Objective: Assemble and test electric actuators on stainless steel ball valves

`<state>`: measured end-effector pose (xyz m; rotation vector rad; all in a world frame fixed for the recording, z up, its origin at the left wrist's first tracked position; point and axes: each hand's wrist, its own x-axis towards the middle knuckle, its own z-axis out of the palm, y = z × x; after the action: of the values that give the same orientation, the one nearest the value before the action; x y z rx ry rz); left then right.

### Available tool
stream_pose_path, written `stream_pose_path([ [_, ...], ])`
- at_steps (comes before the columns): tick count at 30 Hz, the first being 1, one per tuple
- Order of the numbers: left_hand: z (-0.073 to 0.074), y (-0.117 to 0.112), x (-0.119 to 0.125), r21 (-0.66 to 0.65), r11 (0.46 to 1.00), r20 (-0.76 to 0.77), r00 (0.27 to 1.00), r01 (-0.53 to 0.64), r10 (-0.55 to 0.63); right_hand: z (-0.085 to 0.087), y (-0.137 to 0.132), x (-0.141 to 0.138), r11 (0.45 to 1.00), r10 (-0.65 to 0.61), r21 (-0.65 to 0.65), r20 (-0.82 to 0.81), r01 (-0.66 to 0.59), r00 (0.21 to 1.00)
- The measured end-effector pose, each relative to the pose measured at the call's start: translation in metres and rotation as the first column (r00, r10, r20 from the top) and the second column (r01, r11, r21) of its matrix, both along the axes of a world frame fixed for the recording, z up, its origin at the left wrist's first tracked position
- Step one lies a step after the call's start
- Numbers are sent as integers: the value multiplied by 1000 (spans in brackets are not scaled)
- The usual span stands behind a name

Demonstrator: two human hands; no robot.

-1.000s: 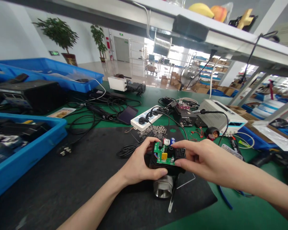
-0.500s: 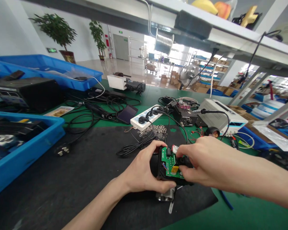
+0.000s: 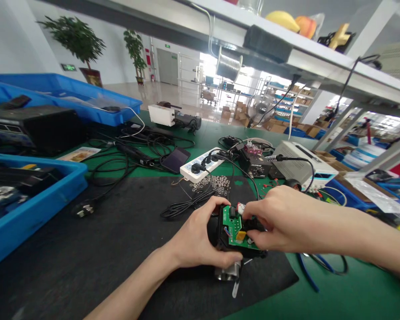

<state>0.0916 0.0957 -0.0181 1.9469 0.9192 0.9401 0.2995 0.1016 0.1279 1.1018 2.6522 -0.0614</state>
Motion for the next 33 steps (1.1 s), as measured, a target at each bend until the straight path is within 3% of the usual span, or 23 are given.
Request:
stream_pose_path([
  [8, -2, 2, -2, -3, 1000, 9, 1000, 8, -8, -3, -3, -2, 999, -10, 48, 19, 9, 1000],
  [15, -2, 3, -5, -35, 999, 22, 999, 31, -30, -1, -5, 5, 998, -45, -53, -72, 41, 996],
  [25, -1, 1, -2, -35, 999, 18, 1000, 18, -17, -7, -9, 11, 996, -83, -34, -106, 80, 991],
  [33, 4, 0, -3, -43, 999, -5, 1000, 22, -22, -2, 1, 2, 982, -97, -170, -123, 76, 988],
])
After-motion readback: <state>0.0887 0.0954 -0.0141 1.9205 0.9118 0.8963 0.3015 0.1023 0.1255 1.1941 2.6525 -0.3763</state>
